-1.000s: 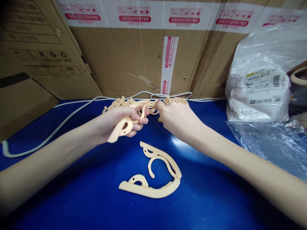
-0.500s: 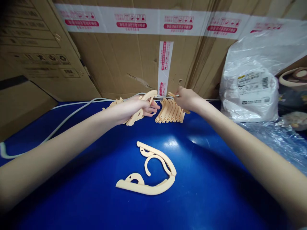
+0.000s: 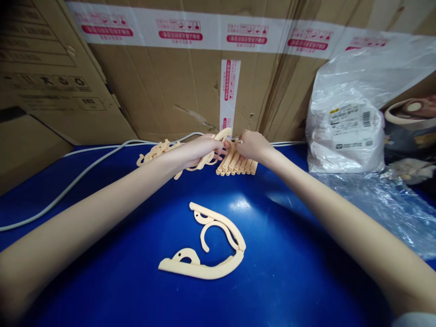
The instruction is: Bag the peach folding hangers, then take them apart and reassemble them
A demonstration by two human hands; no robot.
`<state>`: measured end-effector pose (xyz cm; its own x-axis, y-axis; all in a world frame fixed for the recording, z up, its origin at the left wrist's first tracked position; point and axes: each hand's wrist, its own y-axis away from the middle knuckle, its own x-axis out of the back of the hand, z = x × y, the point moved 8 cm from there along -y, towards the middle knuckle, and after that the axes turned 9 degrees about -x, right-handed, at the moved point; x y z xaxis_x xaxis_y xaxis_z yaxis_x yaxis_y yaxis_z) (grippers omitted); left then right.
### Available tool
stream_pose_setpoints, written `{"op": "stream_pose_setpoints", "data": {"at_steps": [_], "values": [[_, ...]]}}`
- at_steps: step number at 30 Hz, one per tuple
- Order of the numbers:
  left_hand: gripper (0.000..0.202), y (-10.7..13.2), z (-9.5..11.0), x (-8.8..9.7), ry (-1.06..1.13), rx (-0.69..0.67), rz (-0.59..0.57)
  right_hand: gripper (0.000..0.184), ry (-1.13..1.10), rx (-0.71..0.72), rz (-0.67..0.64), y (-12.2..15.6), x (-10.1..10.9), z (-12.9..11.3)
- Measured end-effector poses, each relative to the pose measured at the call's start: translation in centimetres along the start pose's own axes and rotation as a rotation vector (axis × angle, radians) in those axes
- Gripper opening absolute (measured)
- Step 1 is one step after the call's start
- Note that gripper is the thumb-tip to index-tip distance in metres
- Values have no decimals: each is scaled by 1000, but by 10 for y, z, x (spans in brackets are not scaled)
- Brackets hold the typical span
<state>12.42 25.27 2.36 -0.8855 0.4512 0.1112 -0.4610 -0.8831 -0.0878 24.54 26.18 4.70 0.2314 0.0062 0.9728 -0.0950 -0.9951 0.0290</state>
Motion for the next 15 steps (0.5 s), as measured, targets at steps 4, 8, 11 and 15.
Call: {"op": "stream_pose_setpoints", "data": {"at_steps": [4,8,11,15], "values": [[16,-3,-4,-5,19,-1,-39,45,-55,-1,-23,4,-3,1],[21,-5,-6,-5,27,1,-31,43,-91,11,-23,5,-5,0],[23,-6,-7,-3,21,4,-10,42,-116,23,-3,6,-3,0],[14,-7,-1,8,3,-17,81,34,-153,30,81,11,9,-2]]}}
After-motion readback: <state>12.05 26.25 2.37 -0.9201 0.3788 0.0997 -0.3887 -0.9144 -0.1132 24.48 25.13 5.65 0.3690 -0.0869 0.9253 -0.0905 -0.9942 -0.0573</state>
